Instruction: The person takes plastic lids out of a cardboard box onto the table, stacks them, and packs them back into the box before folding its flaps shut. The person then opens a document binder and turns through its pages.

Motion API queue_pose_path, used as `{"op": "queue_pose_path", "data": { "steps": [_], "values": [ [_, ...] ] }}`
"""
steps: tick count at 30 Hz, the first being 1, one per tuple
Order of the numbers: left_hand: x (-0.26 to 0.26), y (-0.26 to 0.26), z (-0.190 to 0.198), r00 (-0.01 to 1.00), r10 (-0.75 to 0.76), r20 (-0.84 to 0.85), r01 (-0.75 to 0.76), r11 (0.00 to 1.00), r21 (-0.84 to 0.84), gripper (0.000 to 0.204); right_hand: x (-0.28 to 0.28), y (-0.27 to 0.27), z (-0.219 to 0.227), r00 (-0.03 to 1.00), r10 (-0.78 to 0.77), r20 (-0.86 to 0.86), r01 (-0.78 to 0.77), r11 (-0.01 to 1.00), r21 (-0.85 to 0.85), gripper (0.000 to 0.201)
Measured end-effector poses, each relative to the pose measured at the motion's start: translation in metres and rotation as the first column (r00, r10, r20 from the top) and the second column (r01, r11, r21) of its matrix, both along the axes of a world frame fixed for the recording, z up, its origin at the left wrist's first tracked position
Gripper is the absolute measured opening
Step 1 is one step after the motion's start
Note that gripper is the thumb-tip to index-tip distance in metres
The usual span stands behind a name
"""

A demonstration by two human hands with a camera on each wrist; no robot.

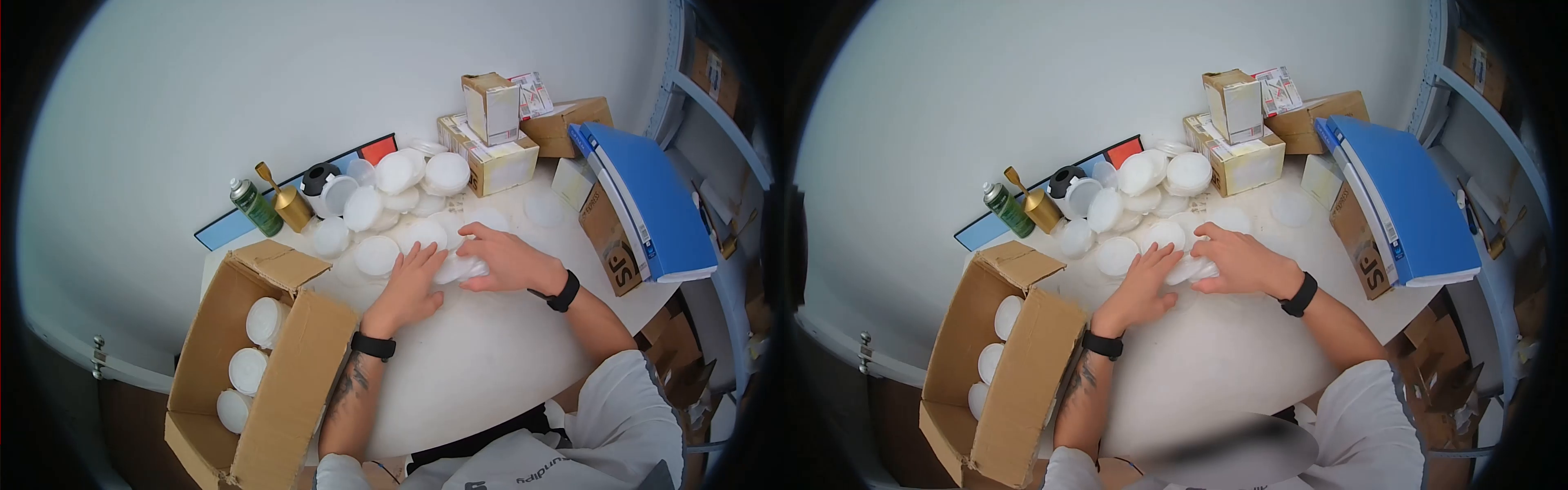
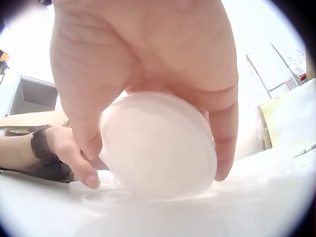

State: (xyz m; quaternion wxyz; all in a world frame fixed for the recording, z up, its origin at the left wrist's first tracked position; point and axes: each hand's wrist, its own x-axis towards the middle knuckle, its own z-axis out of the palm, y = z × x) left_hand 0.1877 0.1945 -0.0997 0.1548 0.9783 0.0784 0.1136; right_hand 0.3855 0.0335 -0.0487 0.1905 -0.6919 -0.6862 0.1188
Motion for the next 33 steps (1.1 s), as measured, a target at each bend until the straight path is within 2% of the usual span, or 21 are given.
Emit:
{"op": "queue_pose_path", "data": {
  "steps": [1, 2, 3, 4, 6, 7, 8, 9, 11, 12, 13, 14, 16, 17, 18, 21, 23, 25, 27, 30, 33],
  "values": [
    [0.0, -0.004, 0.014, 1.0, -0.013, -0.016, 0.013, 1.0, 0.015, 0.075, -0.001, 0.003, 0.007, 1.0, -0.013, -0.016, 0.013, 1.0, 0.015, 0.06],
    [0.002, -0.008, 0.031, 0.999, -0.003, 0.048, 0.017, 0.954, -0.3, 0.065, -0.001, 0.009, 0.015, 0.998, -0.01, -0.058, 0.011, 0.999, 0.032, 0.054],
    [0.004, -0.009, 0.041, 0.994, 0.035, 0.107, 0.034, 0.812, -0.583, 0.056, 0.0, 0.013, 0.023, 0.995, 0.001, -0.096, 0.004, 0.999, 0.049, 0.048],
    [0.006, -0.006, 0.039, 0.994, 0.035, 0.105, 0.031, 0.82, -0.572, 0.056, 0.003, 0.014, 0.032, 0.995, 0.004, -0.098, 0.002, 0.998, 0.063, 0.048],
    [0.008, -0.001, 0.03, 0.971, 0.149, 0.189, 0.087, 0.515, -0.853, 0.05, 0.01, 0.019, 0.045, 0.921, -0.075, -0.383, 0.102, 0.994, 0.05, 0.043],
    [0.008, -0.001, 0.035, 0.968, 0.159, 0.193, 0.083, 0.523, -0.849, 0.05, 0.016, 0.025, 0.047, 0.884, -0.022, -0.468, 0.087, 0.989, 0.118, 0.042],
    [0.006, -0.003, 0.042, 0.958, 0.221, 0.182, 0.079, 0.406, -0.911, 0.048, 0.023, 0.028, 0.051, 0.885, -0.009, -0.466, 0.075, 0.99, 0.123, 0.042],
    [0.005, -0.004, 0.046, 0.946, 0.28, 0.164, 0.083, 0.28, -0.956, 0.048, 0.03, 0.029, 0.057, 0.815, -0.089, -0.573, 0.141, 0.989, 0.047, 0.045],
    [0.006, 0.0, 0.037, 0.932, 0.326, 0.162, 0.077, 0.259, -0.963, 0.049, 0.031, 0.033, 0.071, 0.653, -0.203, -0.73, 0.244, 0.968, -0.051, 0.039],
    [0.006, 0.002, 0.033, 0.921, 0.357, 0.155, 0.072, 0.234, -0.97, 0.049, 0.032, 0.04, 0.061, 0.651, -0.2, -0.732, 0.241, 0.969, -0.051, 0.039],
    [0.007, 0.001, 0.032, 0.921, 0.359, 0.153, 0.07, 0.235, -0.969, 0.049, 0.027, 0.049, 0.057, 0.703, -0.044, -0.71, 0.336, 0.9, 0.278, 0.036],
    [0.009, 0.0, 0.032, 0.903, 0.413, 0.12, 0.043, 0.19, -0.981, 0.051, 0.023, 0.054, 0.056, 0.769, 0.087, -0.633, 0.39, 0.722, 0.572, 0.033],
    [0.011, 0.0, 0.031, 0.878, 0.47, 0.086, 0.027, 0.13, -0.991, 0.052, 0.007, 0.044, 0.051, 0.711, 0.035, -0.702, 0.445, 0.751, 0.488, 0.034],
    [0.012, 0.002, 0.032, 0.881, 0.464, 0.093, 0.121, -0.031, -0.992, 0.054, -0.002, 0.043, 0.047, 0.911, 0.034, -0.411, 0.261, 0.725, 0.637, 0.037],
    [0.012, 0.003, 0.034, 0.882, 0.459, 0.103, 0.211, -0.19, -0.959, 0.056, -0.011, 0.042, 0.042, 0.997, 0.025, -0.07, 0.033, 0.701, 0.713, 0.04],
    [0.004, -0.002, 0.049, 0.872, 0.463, 0.16, 0.318, -0.288, -0.903, 0.058, -0.037, 0.045, 0.026, 0.984, 0.176, 0.003, -0.145, 0.801, 0.58, 0.051],
    [0.003, 0.0, 0.047, 0.86, 0.495, 0.12, 0.285, -0.272, -0.919, 0.059, -0.036, 0.045, 0.026, 0.95, 0.248, -0.191, -0.141, 0.883, 0.448, 0.061],
    [0.007, 0.002, 0.043, 0.843, 0.53, 0.089, 0.262, -0.261, -0.929, 0.061, -0.032, 0.052, 0.021, 0.953, 0.234, -0.191, -0.132, 0.892, 0.432, 0.062],
    [0.008, 0.004, 0.037, 0.838, 0.532, 0.12, 0.174, -0.053, -0.983, 0.061, -0.031, 0.055, 0.018, 0.955, 0.221, -0.196, -0.123, 0.902, 0.415, 0.064],
    [0.006, -0.001, 0.044, 0.856, 0.501, 0.128, 0.167, -0.034, -0.985, 0.06, -0.032, 0.055, 0.018, 0.967, 0.168, -0.189, -0.082, 0.917, 0.391, 0.062],
    [0.004, -0.004, 0.04, 0.875, 0.466, 0.131, 0.124, 0.044, -0.991, 0.066, -0.048, 0.059, 0.02, 0.965, -0.065, -0.255, 0.146, 0.938, 0.315, 0.063]
  ]
}}
